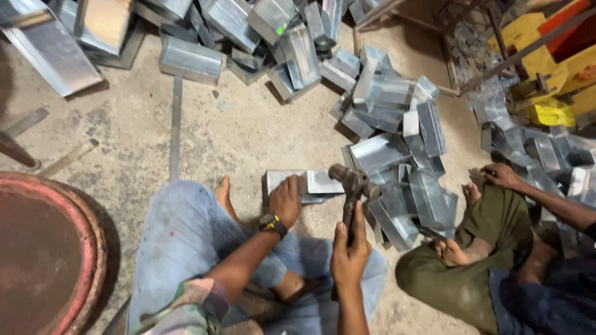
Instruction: The person hammers the edges and corners of several small rectangular metal trays by hand on a floor-based work surface to shape and secure them.
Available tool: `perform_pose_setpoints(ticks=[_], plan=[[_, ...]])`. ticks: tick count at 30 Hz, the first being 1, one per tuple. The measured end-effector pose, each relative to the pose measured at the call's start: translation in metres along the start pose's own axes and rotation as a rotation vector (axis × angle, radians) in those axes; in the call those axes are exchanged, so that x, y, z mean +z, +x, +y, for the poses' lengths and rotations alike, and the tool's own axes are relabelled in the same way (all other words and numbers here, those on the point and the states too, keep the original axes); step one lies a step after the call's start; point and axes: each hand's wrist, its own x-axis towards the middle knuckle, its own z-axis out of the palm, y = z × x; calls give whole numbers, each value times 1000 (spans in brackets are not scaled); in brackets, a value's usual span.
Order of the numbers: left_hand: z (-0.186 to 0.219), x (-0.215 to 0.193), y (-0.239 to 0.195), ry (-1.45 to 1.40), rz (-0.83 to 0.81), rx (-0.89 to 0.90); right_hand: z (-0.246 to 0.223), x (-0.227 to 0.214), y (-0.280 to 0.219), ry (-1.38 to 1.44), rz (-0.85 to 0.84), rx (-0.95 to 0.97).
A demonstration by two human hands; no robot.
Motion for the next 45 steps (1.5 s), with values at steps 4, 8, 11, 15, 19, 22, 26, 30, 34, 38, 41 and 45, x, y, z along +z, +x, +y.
perform_pose_setpoints(ticks=[4, 8, 11, 15, 19, 22, 26, 30, 34, 38, 41, 45], plan=[[27, -46, 11, -19, 103, 60, 22, 11, 10, -53, -14, -102], [28, -80, 10, -32, 5, -25, 53, 19, 9, 232, 62, 50], [4, -84, 12, -33, -220, -245, 93, 30, 7, 372, 131, 191], [-55, -75, -7, -149, -208, -280, 163, 40, 13, 260, 191, 443], [-79, -76, 0, -741, -441, -848, 216, 54, 24, -36, 362, 291], [-46, -108, 80, -711, -249, -572, 225, 66, 34, -42, 361, 310], [37, -217, 305, -1170, 395, 19, 233, 73, 28, -87, 231, 440], [81, -285, 370, -505, 747, 222, 232, 77, 29, -70, 189, 450], [37, -215, 290, -143, 355, -83, 230, 86, 37, 13, 220, 425], [-51, -96, 135, -87, 159, -376, 228, 81, 16, 96, 145, 591], [-77, -33, 61, -91, 9, -687, 218, 75, 12, 29, 63, 643], [-87, 3, 43, -143, 61, -646, 208, 71, 12, 2, 21, 644]])
